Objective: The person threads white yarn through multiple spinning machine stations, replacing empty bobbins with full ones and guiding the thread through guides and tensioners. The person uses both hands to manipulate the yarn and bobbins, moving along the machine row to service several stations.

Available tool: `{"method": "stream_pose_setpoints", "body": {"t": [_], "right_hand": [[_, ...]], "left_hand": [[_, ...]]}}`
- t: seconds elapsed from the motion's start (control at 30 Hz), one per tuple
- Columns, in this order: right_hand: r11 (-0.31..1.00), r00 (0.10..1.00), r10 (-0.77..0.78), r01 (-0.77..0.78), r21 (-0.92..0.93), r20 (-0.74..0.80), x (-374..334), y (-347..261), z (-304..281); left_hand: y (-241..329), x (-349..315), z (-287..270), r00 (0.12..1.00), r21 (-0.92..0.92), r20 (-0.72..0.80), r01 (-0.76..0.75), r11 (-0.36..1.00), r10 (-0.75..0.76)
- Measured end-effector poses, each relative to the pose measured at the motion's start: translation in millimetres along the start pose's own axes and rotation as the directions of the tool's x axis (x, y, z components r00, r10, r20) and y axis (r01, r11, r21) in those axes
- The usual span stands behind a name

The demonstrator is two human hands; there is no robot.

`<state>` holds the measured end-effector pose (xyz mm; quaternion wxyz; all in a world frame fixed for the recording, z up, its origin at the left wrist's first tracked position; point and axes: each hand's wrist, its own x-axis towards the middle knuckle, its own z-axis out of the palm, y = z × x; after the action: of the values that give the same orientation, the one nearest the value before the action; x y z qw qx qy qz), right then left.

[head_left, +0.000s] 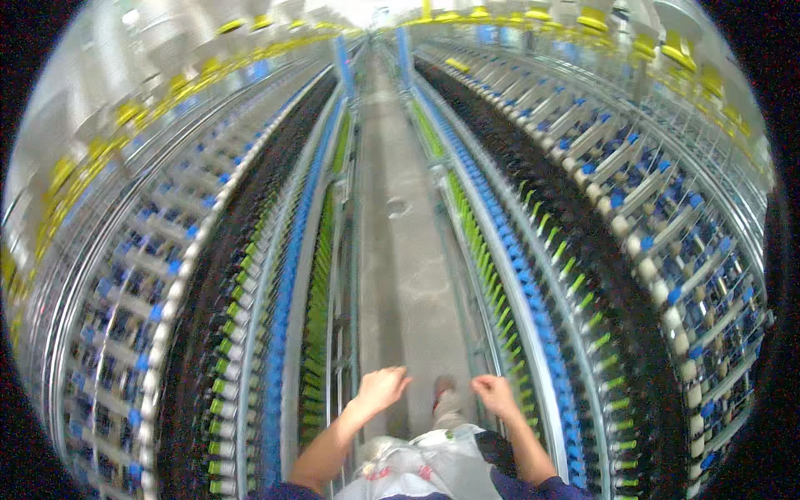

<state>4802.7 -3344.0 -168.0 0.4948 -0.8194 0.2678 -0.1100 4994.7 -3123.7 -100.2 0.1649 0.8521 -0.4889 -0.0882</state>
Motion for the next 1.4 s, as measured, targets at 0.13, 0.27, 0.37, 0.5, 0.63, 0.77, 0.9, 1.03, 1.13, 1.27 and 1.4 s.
{"method": "stream_pose_setpoints", "body": {"t": [0.13,0.27,0.37,0.5,0.63,0.77,0.9,1.03,1.13,1.27,1.4], "right_hand": [[0.995,0.998,0.036,-0.040,-0.096,-0.043,180.5,-0.7,-8.8],[0.997,0.989,-0.077,0.078,0.001,0.123,370.4,-65.0,15.3],[0.955,0.895,-0.272,0.295,-0.012,0.354,500.2,-121.1,54.6],[0.828,0.772,-0.531,0.560,0.021,0.350,647.4,-181.8,101.8],[0.861,0.811,-0.470,0.508,-0.022,0.348,753.5,-213.9,121.6],[0.939,0.806,-0.297,0.343,0.006,0.512,852.5,-210.3,133.2],[0.973,0.800,-0.229,0.197,0.117,0.554,960.9,-194.1,159.2],[0.874,0.662,-0.391,0.485,0.033,0.640,1058.0,-216.4,201.6],[0.784,0.559,-0.575,0.584,0.209,0.597,1104.8,-256.2,245.2],[0.843,0.554,-0.504,0.482,0.238,0.663,1137.0,-314.3,293.5],[0.826,0.540,-0.564,0.372,0.424,0.625,1136.3,-360.5,355.5]], "left_hand": [[-82.6,130.8,-13.1,0.978,0.029,0.089,0.186,0.982,-0.188],[-172.2,215.7,-39.3,0.929,-0.003,0.063,0.366,0.931,-0.365],[-255.2,260.9,-55.7,0.841,-0.118,0.033,0.540,0.833,-0.540],[-365.8,341.6,-70.7,0.759,-0.064,0.077,0.651,0.756,-0.646],[-446.5,459.3,-96.8,0.812,-0.071,0.030,0.584,0.809,-0.583],[-517.0,559.5,-159.6,0.836,-0.106,-0.153,0.516,0.850,-0.527],[-592.9,594.7,-243.7,0.631,-0.044,-0.365,0.722,0.690,-0.684],[-662.0,571.1,-354.8,0.255,-0.275,-0.763,0.703,0.656,-0.593],[-709.9,535.5,-454.8,-0.121,-0.510,-0.826,0.576,0.639,-0.551],[-764.2,507.3,-584.6,-0.307,-0.420,-0.905,0.541,0.729,-0.293],[-835.0,506.1,-735.5,-0.430,-0.345,-0.895,0.502,0.793,-0.118]]}}
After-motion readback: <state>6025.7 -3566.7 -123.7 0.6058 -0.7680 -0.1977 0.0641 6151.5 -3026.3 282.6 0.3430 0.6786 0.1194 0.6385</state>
